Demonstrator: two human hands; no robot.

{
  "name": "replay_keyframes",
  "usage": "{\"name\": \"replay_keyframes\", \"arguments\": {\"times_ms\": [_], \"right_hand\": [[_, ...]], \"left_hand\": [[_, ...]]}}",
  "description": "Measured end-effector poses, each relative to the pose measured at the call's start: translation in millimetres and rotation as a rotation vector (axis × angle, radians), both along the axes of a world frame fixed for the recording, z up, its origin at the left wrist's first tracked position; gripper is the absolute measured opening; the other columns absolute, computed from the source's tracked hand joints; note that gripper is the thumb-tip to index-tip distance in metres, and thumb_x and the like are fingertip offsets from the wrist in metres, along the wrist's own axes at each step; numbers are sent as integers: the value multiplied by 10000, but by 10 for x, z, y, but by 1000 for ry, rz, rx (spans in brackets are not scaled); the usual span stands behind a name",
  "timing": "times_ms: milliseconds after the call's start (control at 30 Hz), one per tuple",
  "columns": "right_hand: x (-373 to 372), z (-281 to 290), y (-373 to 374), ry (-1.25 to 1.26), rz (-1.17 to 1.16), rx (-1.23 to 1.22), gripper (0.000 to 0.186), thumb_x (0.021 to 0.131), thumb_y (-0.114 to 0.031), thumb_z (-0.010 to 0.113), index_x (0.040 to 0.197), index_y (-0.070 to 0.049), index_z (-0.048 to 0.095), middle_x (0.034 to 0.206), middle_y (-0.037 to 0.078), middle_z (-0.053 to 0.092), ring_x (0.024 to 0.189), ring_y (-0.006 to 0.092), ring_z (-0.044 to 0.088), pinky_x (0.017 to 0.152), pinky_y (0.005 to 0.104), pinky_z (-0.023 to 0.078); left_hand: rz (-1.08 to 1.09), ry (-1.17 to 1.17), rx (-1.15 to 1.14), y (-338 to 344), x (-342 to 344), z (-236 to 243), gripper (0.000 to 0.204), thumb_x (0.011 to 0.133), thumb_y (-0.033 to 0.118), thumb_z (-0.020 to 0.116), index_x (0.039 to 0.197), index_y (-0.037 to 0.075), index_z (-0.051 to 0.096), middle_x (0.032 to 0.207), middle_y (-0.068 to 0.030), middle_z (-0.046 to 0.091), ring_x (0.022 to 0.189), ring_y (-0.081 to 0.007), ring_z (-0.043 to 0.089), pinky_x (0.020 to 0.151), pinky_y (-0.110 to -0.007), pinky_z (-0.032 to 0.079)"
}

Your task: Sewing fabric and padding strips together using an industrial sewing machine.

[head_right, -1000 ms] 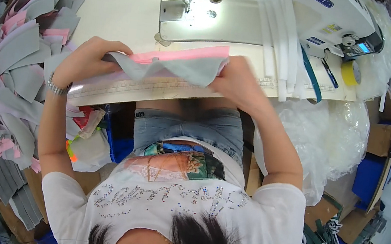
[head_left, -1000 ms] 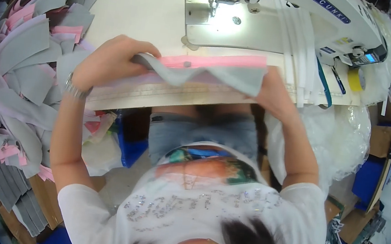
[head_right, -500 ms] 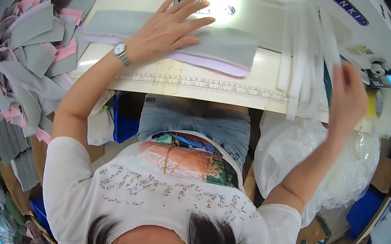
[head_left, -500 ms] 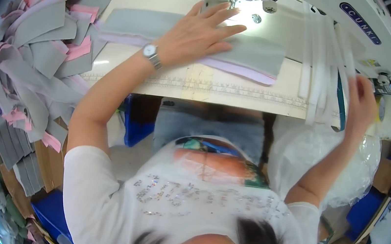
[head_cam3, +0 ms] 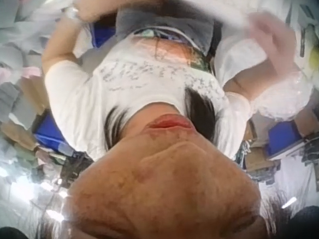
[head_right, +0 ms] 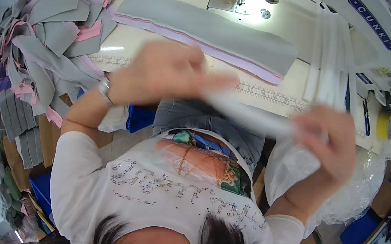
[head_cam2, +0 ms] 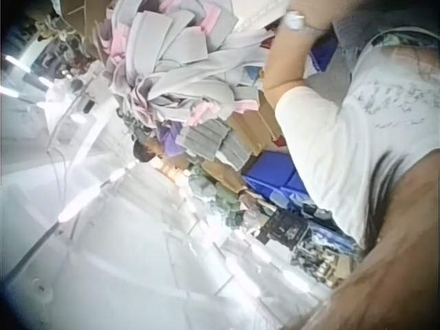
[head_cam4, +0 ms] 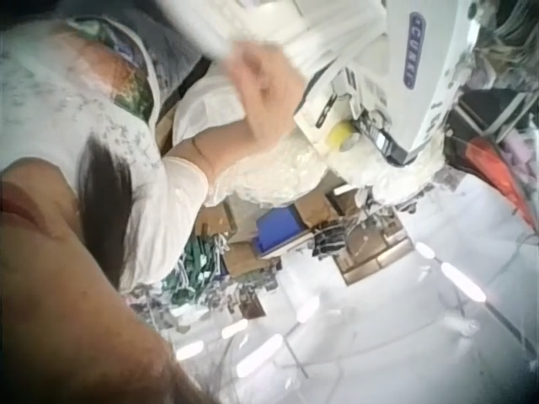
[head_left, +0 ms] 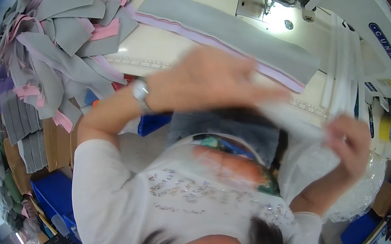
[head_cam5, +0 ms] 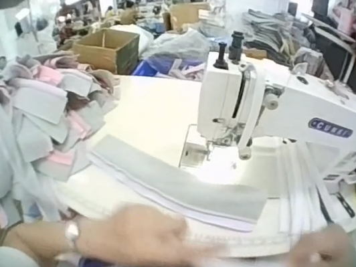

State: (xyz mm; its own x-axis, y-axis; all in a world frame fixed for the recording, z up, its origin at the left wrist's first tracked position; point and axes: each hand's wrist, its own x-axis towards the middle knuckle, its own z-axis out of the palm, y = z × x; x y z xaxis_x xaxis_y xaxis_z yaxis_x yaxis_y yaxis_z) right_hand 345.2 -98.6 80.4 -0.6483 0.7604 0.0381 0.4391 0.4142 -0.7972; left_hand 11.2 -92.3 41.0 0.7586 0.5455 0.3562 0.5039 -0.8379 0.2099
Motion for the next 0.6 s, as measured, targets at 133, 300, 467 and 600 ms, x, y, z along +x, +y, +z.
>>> {"name": "replay_keyframes", "arguments": {"times_ms": [133, 300, 467, 600], "right_hand": [[-690, -629, 487, 21, -335, -131, 188, 846, -110, 657, 995, 0, 692, 769, 45, 648, 686, 107, 579, 628, 238, 459], [-997, -855, 654, -163, -328, 121, 170, 811, -162, 667, 933, -58, 723, 853, 116, 684, 728, 236, 650, 672, 299, 489], [-978, -919, 653, -155, -368, 122, 178, 809, -167, 673, 933, -49, 720, 806, 116, 661, 714, 223, 642, 671, 297, 479], [-1022, -839, 629, -285, -388, 82, 190, 810, -173, 677, 941, -42, 718, 791, 115, 647, 700, 216, 625, 668, 299, 470]], "left_hand": [[340, 183, 156, 469, -772, -245, 468, 794, 276, 699, 1252, 310, 612, 768, -9, 520, 594, -160, 542, 523, -294, 443], [314, 210, 178, 645, -921, -399, 397, 778, 214, 710, 1169, 211, 641, 953, -40, 603, 851, -214, 599, 719, -332, 487], [-52, -275, 24, 712, -55, -610, 250, 736, 155, 689, 961, 78, 612, 1082, -76, 631, 1022, -261, 586, 867, -363, 464], [180, 60, 214, 571, 46, -225, 180, 767, 146, 619, 944, 112, 616, 1059, -70, 635, 1010, -240, 590, 832, -384, 452]]}}
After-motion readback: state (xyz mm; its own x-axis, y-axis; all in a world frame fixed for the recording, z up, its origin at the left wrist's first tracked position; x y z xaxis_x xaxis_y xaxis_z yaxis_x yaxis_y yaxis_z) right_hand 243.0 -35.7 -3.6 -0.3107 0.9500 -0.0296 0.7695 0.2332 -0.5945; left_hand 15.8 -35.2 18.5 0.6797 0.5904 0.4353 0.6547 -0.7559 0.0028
